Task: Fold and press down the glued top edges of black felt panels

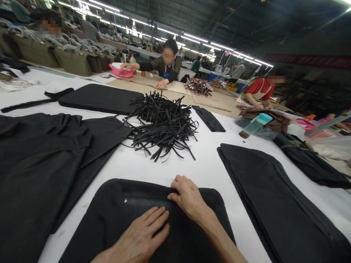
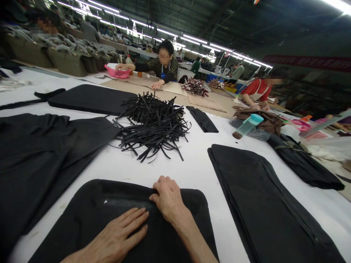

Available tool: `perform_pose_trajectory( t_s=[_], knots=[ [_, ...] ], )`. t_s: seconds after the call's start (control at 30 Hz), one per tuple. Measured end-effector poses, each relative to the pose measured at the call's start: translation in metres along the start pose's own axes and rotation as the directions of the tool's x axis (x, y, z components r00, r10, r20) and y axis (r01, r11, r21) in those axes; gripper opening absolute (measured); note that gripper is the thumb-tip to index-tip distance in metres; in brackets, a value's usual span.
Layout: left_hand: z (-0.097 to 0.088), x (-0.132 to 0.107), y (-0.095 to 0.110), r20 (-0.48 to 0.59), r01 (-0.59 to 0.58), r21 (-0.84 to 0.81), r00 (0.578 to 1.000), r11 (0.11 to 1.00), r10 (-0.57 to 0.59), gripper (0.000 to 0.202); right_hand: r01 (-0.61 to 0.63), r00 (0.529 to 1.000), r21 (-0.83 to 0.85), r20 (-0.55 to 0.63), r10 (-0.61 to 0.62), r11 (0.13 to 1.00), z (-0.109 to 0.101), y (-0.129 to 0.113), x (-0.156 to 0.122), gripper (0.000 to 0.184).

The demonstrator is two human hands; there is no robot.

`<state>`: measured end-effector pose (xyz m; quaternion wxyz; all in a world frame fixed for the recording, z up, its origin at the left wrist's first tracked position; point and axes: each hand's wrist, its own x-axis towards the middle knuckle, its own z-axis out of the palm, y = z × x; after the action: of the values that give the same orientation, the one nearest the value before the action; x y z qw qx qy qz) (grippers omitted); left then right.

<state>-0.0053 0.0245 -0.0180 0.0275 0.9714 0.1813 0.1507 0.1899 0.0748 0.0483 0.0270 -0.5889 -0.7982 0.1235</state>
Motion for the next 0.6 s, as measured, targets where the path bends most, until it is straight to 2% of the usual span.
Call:
perform_pose_trajectory(
  t_s=[0.1, 0.17, 0.27, 0.33, 0.4, 0.5, 0.6],
  knots=[
    [-0.006, 0.001, 0.002, 0.011, 0.052, -0.023, 0.999, 0.998, -0.052, 0.057, -0.027, 0.998, -0.026, -0.053, 0.026, 0.999, -0.001, 0.002, -0.008, 0.014],
    [-0.009, 0.001, 0.004, 0.030, 0.092, -0.030, 0.995, 0.995, -0.091, 0.060, -0.037, 0.983, -0.089, -0.181, 0.020, 0.995, -0.003, 0.002, -0.013, 0.012],
    [-0.012, 0.001, 0.005, 0.004, 0.065, -0.054, 0.998, 0.996, -0.065, 0.063, -0.004, 0.911, -0.183, -0.405, -0.072, 0.983, -0.013, -0.002, -0.020, 0.016],
    [-0.015, 0.001, 0.006, -0.038, 0.051, -0.060, 0.998, 0.997, -0.054, 0.061, 0.039, 0.859, -0.245, -0.486, -0.157, 0.969, -0.022, -0.006, -0.025, 0.023],
    [-0.019, 0.002, 0.008, -0.069, 0.104, -0.064, 0.992, 0.993, -0.108, 0.057, 0.092, 0.829, -0.302, -0.504, -0.241, 0.949, -0.031, -0.009, -0.030, 0.026],
    [-0.025, 0.013, 0.010, -0.126, 0.232, -0.137, 0.960, 0.963, -0.250, 0.045, 0.167, 0.810, -0.339, -0.489, -0.325, 0.926, -0.043, -0.011, -0.035, 0.025],
    [-0.026, 0.038, 0.009, -0.081, 0.340, -0.294, 0.922, 0.893, -0.377, 0.038, 0.211, 0.819, -0.349, -0.447, -0.360, 0.913, -0.051, -0.011, -0.040, 0.017]
  ],
)
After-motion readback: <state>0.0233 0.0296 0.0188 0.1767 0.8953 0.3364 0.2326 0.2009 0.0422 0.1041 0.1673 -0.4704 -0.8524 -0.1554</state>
